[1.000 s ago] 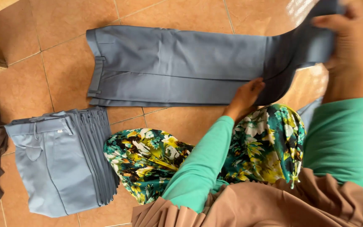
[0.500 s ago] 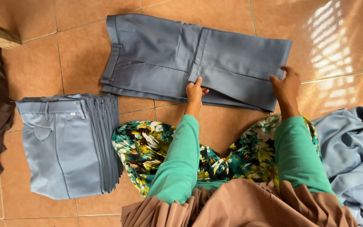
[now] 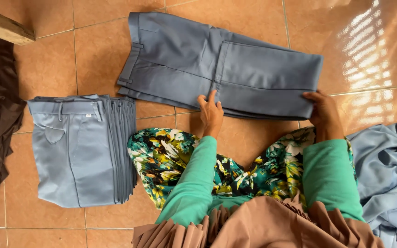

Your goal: Folding trousers into neat rectangular shapes and stacking them on the floor.

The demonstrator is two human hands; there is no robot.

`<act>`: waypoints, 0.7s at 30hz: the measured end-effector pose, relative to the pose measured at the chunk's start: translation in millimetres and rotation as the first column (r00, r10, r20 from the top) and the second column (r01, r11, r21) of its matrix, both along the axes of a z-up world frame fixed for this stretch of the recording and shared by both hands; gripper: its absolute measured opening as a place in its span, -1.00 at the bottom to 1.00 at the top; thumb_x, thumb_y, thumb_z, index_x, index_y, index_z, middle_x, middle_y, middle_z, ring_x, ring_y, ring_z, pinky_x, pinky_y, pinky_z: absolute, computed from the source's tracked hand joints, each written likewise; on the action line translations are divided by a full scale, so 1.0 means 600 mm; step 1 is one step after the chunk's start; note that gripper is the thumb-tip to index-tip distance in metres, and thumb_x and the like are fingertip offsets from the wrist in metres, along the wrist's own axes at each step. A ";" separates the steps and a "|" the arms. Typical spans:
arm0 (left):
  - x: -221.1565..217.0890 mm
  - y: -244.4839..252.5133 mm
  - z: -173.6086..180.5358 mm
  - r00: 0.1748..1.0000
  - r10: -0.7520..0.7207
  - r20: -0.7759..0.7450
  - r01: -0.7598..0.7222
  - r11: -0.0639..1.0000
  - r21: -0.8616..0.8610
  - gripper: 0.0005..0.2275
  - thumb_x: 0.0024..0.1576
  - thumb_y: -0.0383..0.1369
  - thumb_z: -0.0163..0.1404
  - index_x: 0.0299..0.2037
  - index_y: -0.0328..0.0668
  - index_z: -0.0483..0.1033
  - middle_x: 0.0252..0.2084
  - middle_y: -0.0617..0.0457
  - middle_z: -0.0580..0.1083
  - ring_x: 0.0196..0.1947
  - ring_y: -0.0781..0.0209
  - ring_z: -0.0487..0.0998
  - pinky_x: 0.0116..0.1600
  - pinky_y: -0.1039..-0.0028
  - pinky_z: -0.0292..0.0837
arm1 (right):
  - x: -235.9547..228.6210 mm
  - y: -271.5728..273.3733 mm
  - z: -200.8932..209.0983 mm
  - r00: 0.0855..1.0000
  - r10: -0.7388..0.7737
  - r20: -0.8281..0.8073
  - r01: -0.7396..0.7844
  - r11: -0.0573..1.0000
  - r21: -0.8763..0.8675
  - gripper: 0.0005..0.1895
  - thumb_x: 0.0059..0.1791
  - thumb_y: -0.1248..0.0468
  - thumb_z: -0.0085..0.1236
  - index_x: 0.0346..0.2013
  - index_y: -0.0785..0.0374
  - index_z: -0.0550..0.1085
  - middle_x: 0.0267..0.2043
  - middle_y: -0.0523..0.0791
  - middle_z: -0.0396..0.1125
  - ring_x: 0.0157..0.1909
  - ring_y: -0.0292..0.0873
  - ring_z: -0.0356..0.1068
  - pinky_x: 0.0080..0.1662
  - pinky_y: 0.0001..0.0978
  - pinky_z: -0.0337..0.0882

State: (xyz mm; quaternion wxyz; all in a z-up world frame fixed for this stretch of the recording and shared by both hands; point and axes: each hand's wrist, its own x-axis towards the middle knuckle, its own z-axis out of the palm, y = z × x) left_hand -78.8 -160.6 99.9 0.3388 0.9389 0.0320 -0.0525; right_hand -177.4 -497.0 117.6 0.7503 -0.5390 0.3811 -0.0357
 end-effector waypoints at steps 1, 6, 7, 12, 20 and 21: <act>-0.007 0.002 -0.020 0.998 -0.049 0.044 0.048 0.999 0.015 -0.58 0.17 -0.44 0.02 0.25 0.15 0.36 0.13 -0.11 0.19 -0.23 -0.08 0.55 -0.07 0.16 0.57 | -0.003 0.006 0.042 0.996 -0.037 0.078 0.024 0.987 0.157 -0.62 -0.13 0.30 0.14 -0.01 0.19 0.46 -0.16 -0.19 0.41 -0.22 -0.30 0.37 -0.05 -0.52 0.39; -0.076 -0.081 -0.069 0.957 -0.263 0.120 0.282 0.943 -0.176 -0.59 0.09 -0.48 0.04 0.19 -0.10 0.46 -0.05 -0.13 0.34 -0.32 -0.04 0.49 -0.17 0.26 0.51 | -0.012 -0.001 0.206 0.950 -0.136 0.282 0.087 0.980 0.178 -0.59 -0.11 0.31 0.11 0.05 0.23 0.49 -0.18 -0.20 0.47 -0.32 -0.36 0.41 -0.18 -0.68 0.45; -0.092 -0.105 -0.074 0.925 -0.361 0.121 0.381 0.886 -0.266 -0.56 0.04 -0.48 0.09 0.18 -0.09 0.49 -0.08 -0.16 0.39 -0.26 -0.11 0.51 -0.08 0.21 0.54 | -0.012 0.002 0.253 0.930 -0.097 0.353 0.055 0.990 0.128 -0.52 -0.11 0.26 0.10 0.12 0.23 0.48 -0.15 -0.21 0.47 -0.31 -0.38 0.40 -0.18 -0.70 0.43; -0.099 -0.117 0.026 0.940 -0.287 0.186 0.338 0.859 -0.384 -0.67 0.09 -0.45 0.08 0.08 -0.12 0.52 0.00 -0.09 0.46 -0.17 0.02 0.54 -0.01 0.31 0.51 | 0.015 0.009 0.361 0.956 -0.005 0.294 0.102 0.943 -0.315 -0.43 -0.09 0.24 -0.01 0.23 0.14 0.51 -0.07 -0.23 0.44 -0.29 -0.45 0.36 -0.28 -0.80 0.30; 0.029 0.142 -0.096 0.979 0.201 0.027 -0.202 0.978 0.041 -0.60 0.19 -0.11 -0.03 0.12 -0.19 0.36 0.10 -0.12 0.40 0.03 -0.21 0.41 0.14 0.11 0.29 | 0.065 0.046 0.373 0.944 0.122 0.307 0.051 0.864 -0.501 -0.52 -0.05 0.32 0.03 0.18 0.18 0.56 -0.06 -0.20 0.48 -0.24 -0.44 0.41 -0.13 -0.80 0.42; 0.020 0.145 -0.083 0.974 0.208 -0.088 -0.210 0.978 -0.014 -0.57 0.17 -0.13 0.04 0.15 -0.21 0.36 0.10 -0.14 0.44 0.05 -0.16 0.46 0.14 0.16 0.36 | 0.069 0.063 0.377 0.944 0.115 0.311 0.061 0.862 -0.504 -0.49 -0.08 0.32 0.05 0.17 0.17 0.58 -0.04 -0.19 0.51 -0.19 -0.42 0.45 -0.08 -0.78 0.47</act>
